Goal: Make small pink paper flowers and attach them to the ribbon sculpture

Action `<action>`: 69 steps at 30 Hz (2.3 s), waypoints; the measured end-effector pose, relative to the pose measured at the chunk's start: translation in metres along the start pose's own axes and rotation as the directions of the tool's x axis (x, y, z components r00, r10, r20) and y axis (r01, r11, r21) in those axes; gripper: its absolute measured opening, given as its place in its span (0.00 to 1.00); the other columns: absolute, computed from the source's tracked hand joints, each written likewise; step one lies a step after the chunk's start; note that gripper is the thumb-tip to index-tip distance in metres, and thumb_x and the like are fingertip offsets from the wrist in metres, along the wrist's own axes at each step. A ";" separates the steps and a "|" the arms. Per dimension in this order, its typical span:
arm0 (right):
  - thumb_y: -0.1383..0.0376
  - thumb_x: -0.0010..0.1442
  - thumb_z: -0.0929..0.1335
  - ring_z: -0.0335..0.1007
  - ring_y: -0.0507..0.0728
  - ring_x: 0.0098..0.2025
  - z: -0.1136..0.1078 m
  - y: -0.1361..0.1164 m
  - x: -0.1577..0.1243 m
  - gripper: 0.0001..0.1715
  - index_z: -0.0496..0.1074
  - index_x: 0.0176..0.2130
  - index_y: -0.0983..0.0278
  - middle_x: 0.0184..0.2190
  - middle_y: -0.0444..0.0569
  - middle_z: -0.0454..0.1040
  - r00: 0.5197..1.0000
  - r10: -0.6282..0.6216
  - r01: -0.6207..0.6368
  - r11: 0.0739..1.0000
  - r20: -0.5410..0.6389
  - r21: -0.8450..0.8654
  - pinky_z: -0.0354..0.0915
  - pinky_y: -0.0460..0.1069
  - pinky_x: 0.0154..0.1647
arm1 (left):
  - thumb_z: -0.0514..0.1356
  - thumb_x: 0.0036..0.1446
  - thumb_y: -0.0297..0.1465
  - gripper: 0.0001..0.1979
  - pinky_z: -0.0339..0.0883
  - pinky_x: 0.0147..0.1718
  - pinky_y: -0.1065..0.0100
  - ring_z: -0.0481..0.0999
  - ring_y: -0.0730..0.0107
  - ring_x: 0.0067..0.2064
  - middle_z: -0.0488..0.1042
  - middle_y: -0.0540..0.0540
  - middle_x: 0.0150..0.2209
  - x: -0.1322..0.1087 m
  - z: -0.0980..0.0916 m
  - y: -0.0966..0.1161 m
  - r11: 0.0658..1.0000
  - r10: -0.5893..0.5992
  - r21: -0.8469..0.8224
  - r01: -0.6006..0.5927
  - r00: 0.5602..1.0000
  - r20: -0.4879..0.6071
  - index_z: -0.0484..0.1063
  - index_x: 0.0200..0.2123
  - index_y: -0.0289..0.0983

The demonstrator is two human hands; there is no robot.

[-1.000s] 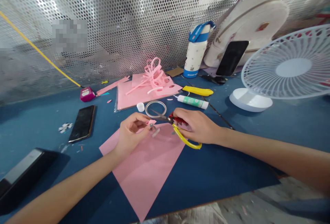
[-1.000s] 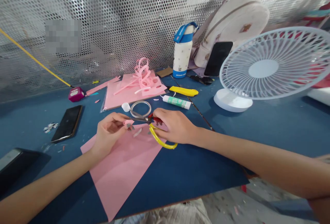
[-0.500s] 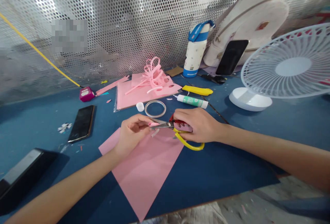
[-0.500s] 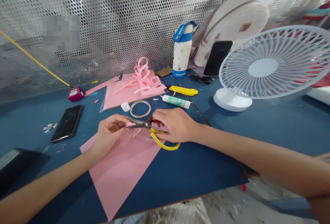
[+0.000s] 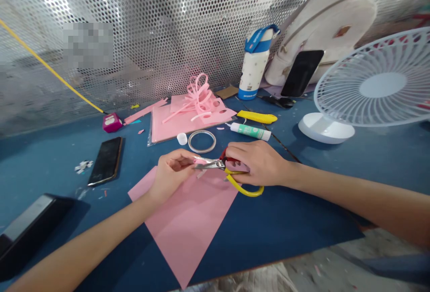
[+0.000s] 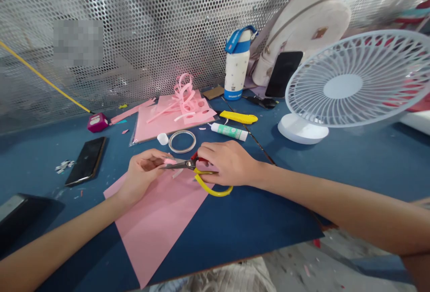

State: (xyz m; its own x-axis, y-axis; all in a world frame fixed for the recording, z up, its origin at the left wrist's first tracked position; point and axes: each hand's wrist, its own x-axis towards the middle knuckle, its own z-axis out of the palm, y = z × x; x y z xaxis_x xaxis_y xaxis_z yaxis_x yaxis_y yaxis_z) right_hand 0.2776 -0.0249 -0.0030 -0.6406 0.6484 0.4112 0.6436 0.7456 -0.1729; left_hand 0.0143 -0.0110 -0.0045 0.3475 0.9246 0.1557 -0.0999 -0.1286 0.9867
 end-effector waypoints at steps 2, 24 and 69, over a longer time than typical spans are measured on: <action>0.59 0.63 0.66 0.63 0.51 0.27 0.000 0.000 0.000 0.10 0.63 0.34 0.62 0.28 0.42 0.68 1.000 0.004 -0.005 1.000 0.020 0.024 0.47 0.47 0.27 | 0.74 0.49 0.26 0.06 0.79 0.36 0.69 0.85 0.65 0.36 0.86 0.45 0.34 0.001 0.000 0.000 1.000 0.005 -0.017 -0.004 1.000 0.008 0.82 0.32 0.37; 0.62 0.66 0.64 0.57 0.50 0.24 -0.002 0.001 -0.001 0.12 0.57 0.31 0.61 0.27 0.41 0.65 0.980 0.047 -0.091 0.970 0.195 0.227 0.45 0.46 0.27 | 0.75 0.51 0.28 0.07 0.80 0.39 0.68 0.86 0.66 0.35 0.86 0.44 0.34 0.001 -0.001 -0.002 0.999 0.023 -0.036 -0.022 1.000 0.022 0.82 0.33 0.36; 0.64 0.67 0.66 0.66 0.52 0.27 0.001 -0.003 0.000 0.10 0.62 0.32 0.62 0.29 0.43 0.72 0.980 0.127 -0.143 0.985 0.153 0.101 0.45 0.47 0.27 | 0.77 0.48 0.33 0.11 0.81 0.38 0.62 0.86 0.61 0.33 0.85 0.45 0.31 0.003 -0.002 -0.004 0.998 -0.027 -0.051 0.026 1.000 -0.016 0.80 0.32 0.36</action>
State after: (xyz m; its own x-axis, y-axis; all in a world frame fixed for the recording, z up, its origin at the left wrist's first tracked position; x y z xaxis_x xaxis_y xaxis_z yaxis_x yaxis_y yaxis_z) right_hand 0.2753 -0.0270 -0.0033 -0.6103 0.7535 0.2443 0.6831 0.6568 -0.3192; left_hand 0.0136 -0.0072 -0.0077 0.3351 0.9333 0.1286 -0.1379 -0.0865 0.9867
